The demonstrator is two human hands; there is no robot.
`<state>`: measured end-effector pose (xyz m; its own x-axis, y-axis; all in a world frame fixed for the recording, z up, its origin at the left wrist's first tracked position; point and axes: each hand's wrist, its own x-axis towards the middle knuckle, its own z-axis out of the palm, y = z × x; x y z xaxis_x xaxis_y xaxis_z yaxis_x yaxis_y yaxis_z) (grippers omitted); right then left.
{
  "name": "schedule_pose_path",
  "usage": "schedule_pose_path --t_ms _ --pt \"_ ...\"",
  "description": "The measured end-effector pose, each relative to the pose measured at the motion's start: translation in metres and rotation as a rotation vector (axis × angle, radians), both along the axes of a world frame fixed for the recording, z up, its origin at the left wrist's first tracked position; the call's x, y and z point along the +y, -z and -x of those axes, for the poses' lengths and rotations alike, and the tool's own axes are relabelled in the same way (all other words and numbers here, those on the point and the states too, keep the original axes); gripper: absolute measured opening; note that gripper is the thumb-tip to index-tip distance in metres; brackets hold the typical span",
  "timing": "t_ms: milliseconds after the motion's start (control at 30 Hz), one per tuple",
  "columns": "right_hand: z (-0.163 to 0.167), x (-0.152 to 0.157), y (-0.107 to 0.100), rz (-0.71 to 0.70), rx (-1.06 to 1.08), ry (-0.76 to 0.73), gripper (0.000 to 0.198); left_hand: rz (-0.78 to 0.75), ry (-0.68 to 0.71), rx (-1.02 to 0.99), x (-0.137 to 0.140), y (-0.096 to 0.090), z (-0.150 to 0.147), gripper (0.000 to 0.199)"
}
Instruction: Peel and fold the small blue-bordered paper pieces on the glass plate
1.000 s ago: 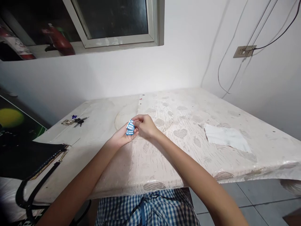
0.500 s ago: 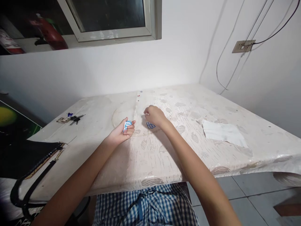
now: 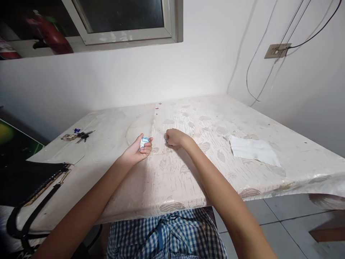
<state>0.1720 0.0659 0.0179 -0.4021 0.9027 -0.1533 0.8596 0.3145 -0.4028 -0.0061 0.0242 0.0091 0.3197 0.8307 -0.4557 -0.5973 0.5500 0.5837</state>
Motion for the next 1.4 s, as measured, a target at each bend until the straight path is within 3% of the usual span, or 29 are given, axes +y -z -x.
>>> schedule_pose_path --t_ms 167,400,733,933,1067,1167,1267,1400 --pt "0.011 -0.005 0.005 -0.02 -0.001 0.071 0.039 -0.008 -0.009 0.002 0.001 0.001 0.001 0.039" --pt "0.039 -0.03 0.007 -0.218 -0.176 0.286 0.032 -0.026 -0.027 0.008 0.0 -0.001 0.001 0.039" --pt "0.031 -0.022 0.008 -0.186 -0.082 0.167 0.041 -0.009 -0.03 0.018 -0.001 -0.001 -0.002 0.038" --pt "0.047 -0.038 0.009 -0.371 -0.224 0.223 0.035 -0.01 -0.031 0.024 0.001 0.0 0.0 0.039" --pt "0.04 -0.031 0.013 -0.379 -0.217 0.184 0.038 -0.007 -0.028 0.022 0.002 0.001 0.001 0.039" --pt "0.027 -0.014 0.014 -0.324 -0.053 0.132 0.039 -0.007 -0.035 0.013 0.003 0.002 0.002 0.039" --pt "0.019 0.002 0.012 -0.264 0.398 0.093 0.035 -0.016 -0.051 -0.037 0.002 0.003 0.004 0.038" --pt "0.023 0.005 0.005 -0.04 1.018 0.04 0.018 -0.007 -0.086 -0.096 0.002 0.004 0.004 0.038"
